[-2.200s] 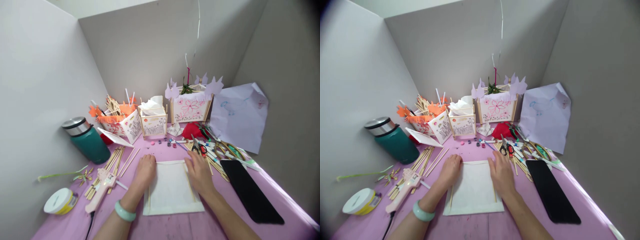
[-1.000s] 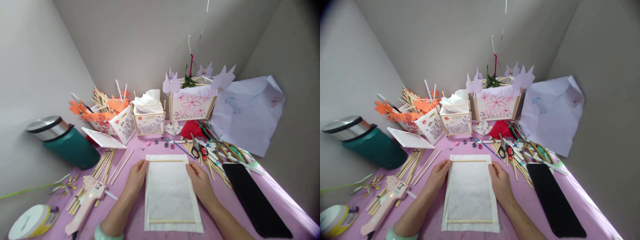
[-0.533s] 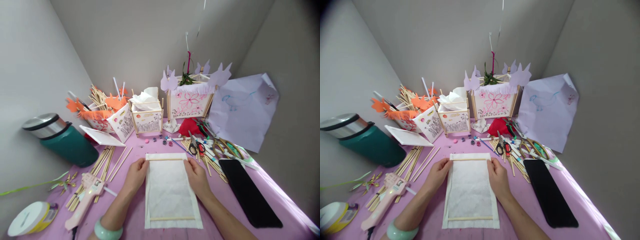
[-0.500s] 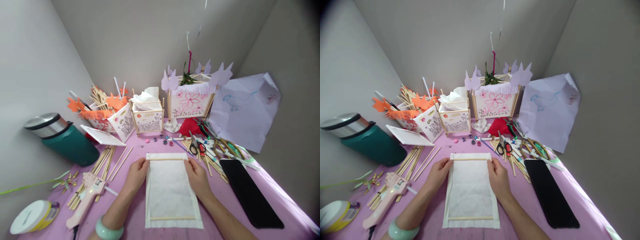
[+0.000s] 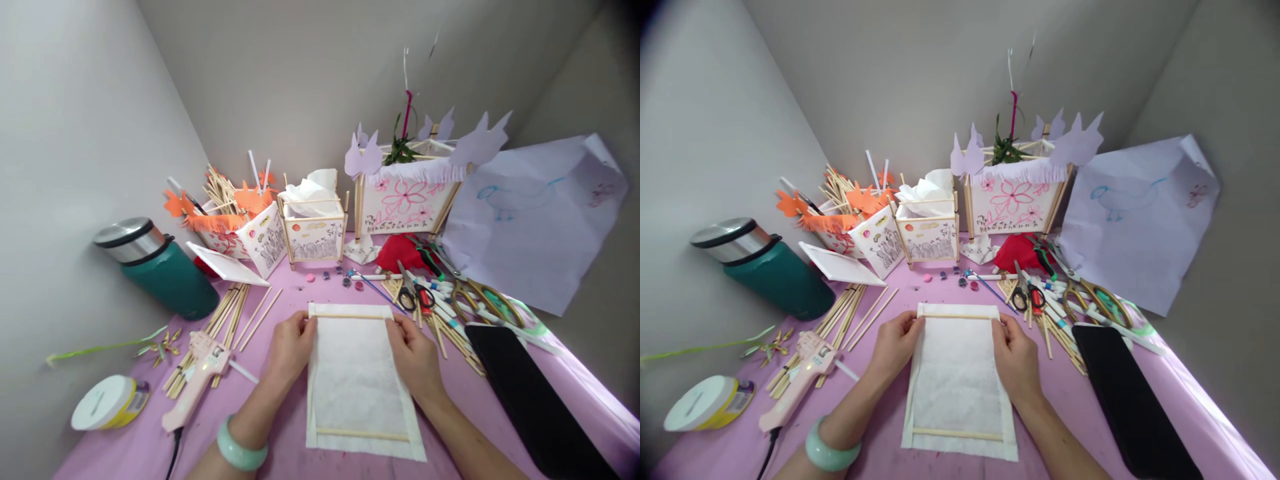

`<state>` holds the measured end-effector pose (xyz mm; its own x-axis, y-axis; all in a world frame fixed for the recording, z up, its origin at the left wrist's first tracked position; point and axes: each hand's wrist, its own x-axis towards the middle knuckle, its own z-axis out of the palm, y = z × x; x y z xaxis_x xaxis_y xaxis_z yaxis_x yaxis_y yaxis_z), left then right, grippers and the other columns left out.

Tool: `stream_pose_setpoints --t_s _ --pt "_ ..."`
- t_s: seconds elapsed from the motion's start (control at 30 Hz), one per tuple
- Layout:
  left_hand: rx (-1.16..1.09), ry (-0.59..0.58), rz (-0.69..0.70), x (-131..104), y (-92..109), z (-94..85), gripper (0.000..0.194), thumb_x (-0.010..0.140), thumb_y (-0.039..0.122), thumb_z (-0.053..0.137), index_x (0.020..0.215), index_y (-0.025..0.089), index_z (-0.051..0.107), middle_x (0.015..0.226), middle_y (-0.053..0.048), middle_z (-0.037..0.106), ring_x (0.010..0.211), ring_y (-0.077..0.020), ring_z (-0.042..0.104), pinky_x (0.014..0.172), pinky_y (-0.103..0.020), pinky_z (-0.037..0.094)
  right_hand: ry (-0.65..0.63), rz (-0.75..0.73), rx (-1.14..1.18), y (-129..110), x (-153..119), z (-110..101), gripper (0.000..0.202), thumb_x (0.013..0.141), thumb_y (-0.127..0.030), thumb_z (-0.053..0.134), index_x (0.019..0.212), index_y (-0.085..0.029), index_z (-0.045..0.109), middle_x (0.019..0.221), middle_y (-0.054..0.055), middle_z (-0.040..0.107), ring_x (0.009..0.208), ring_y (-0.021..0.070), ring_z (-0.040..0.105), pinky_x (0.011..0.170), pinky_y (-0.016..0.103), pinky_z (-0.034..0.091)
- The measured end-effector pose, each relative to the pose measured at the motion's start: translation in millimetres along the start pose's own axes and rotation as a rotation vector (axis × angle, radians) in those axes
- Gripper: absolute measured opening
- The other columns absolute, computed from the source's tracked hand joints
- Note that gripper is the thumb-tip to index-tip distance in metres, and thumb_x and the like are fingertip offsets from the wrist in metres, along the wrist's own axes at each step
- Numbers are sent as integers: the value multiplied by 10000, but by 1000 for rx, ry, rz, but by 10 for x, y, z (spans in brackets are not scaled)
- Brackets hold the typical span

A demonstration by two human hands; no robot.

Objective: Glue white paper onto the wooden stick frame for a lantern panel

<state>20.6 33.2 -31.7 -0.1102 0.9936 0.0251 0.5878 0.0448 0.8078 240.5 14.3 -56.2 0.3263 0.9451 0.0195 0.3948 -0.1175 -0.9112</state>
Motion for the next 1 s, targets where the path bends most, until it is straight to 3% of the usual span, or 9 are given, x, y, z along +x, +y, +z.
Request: stream_pose_setpoints --t_s 0.47,0.73,0.9,1.0 --pt "84 25 24 -27 34 -1 305 839 319 469 853 176 738 689 -71 704 614 -190 596 583 -254 320 -20 -57 -63 30 11 -1 377 853 -502 470 918 -185 664 630 -1 608 570 162 504 549 248 375" --pt "-131 -18 -63 60 -25 -37 324 789 406 535 811 145 726 724 -57 704 735 -224 610 675 -281 393 -78 -28 162 -1 108 -77 447 875 -519 430 925 -155 683 763 34 665 761 200 591 653 267 438" --pt "-341 -36 -170 77 -78 -20 408 737 509 592 848 125 671 679 -32 669 618 -171 581 574 -249 401 -115 -27 197 18 88 -67 395 794 -499 570 972 -156 656 682 10 645 613 168 562 565 254 417" --pt "-432 -20 -210 71 -75 -24 376 683 491 668 799 134 651 631 1 638 568 -136 547 547 -227 380 -116 -39 200 18 63 -57 346 781 -478 590 919 -168 655 674 7 643 607 161 557 562 249 410"
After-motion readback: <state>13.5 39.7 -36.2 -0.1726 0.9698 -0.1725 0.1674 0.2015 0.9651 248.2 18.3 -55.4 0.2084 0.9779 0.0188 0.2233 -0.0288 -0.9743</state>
